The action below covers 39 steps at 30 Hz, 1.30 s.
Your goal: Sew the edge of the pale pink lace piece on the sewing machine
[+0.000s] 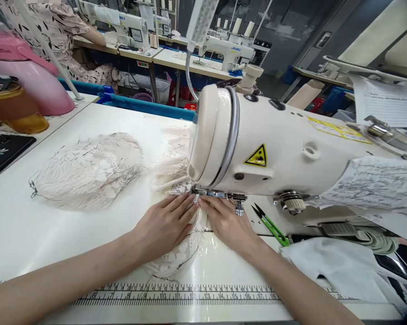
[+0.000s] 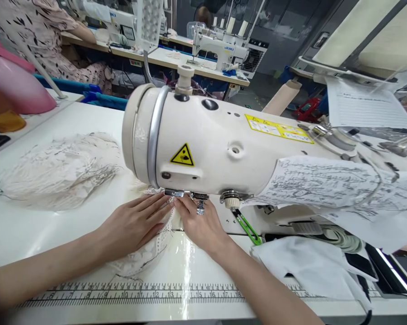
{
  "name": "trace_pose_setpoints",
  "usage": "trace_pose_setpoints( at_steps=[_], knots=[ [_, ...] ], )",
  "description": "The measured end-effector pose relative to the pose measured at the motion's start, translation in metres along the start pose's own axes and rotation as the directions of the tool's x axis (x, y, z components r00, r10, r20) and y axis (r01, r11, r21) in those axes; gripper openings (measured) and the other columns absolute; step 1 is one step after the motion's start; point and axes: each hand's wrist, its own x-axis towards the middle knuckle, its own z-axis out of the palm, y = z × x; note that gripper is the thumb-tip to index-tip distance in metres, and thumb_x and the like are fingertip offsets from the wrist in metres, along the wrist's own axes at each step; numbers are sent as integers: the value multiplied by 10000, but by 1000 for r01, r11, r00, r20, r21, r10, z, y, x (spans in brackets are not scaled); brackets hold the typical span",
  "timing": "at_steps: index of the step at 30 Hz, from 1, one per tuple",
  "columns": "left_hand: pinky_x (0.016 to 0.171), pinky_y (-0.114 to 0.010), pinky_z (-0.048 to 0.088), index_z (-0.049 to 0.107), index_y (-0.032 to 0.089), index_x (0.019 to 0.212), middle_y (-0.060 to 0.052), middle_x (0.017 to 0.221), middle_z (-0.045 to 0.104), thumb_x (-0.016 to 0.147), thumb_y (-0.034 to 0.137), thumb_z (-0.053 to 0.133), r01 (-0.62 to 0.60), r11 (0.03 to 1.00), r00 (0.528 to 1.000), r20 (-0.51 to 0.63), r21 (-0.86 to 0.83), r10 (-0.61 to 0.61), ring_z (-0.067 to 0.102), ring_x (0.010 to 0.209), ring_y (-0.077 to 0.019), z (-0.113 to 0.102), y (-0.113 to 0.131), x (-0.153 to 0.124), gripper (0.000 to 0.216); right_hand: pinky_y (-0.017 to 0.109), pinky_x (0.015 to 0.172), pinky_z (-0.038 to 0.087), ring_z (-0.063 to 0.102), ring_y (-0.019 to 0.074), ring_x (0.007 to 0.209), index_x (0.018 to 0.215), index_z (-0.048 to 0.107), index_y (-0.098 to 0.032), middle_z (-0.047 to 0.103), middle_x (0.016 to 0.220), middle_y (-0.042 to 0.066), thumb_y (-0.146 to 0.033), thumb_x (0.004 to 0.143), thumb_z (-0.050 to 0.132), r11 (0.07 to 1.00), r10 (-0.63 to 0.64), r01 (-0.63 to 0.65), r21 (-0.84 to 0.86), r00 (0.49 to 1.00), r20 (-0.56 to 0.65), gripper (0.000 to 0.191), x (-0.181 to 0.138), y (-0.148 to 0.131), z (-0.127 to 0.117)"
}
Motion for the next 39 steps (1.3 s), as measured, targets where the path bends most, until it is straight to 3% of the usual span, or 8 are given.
trace_pose_setpoints(
  at_steps=[8,17,32,39],
  knots=[
    [974,-405,511,517,110,1330,-133,1319,566,1011,317,355,33,999,999,13,-24,-33,554,1214,-273,-2,0,4,413,338,685,435,611,155,831,1160,648,-164,694,1102,21,-53,865,491,996,15,-16,-87,1000,-15,353,0,-1,-1],
    [974,-408,517,520,128,1329,-122,1321,566,1013,312,355,42,998,999,16,-50,-41,555,1214,-265,-3,-1,4,401,348,731,404,594,153,819,1139,650,-172,708,1041,-5,-60,860,503,993,33,-35,-117,999,-19,335,4,-3,-4],
    [1010,-404,483,494,144,1354,-117,1350,542,1015,351,360,74,994,997,38,-85,-71,532,1243,-252,-1,-2,2,419,359,805,452,605,187,918,1272,557,-148,638,1210,77,-126,911,448,994,18,-11,-106,998,66,378,-3,1,8],
    [983,-400,497,508,114,1336,-143,1335,551,1010,337,374,71,996,997,35,-47,-70,552,1216,-263,-1,-1,4,418,387,824,449,596,211,926,1257,570,-115,656,1149,96,-146,928,425,996,32,-26,-90,998,61,361,-2,1,8]
  ],
)
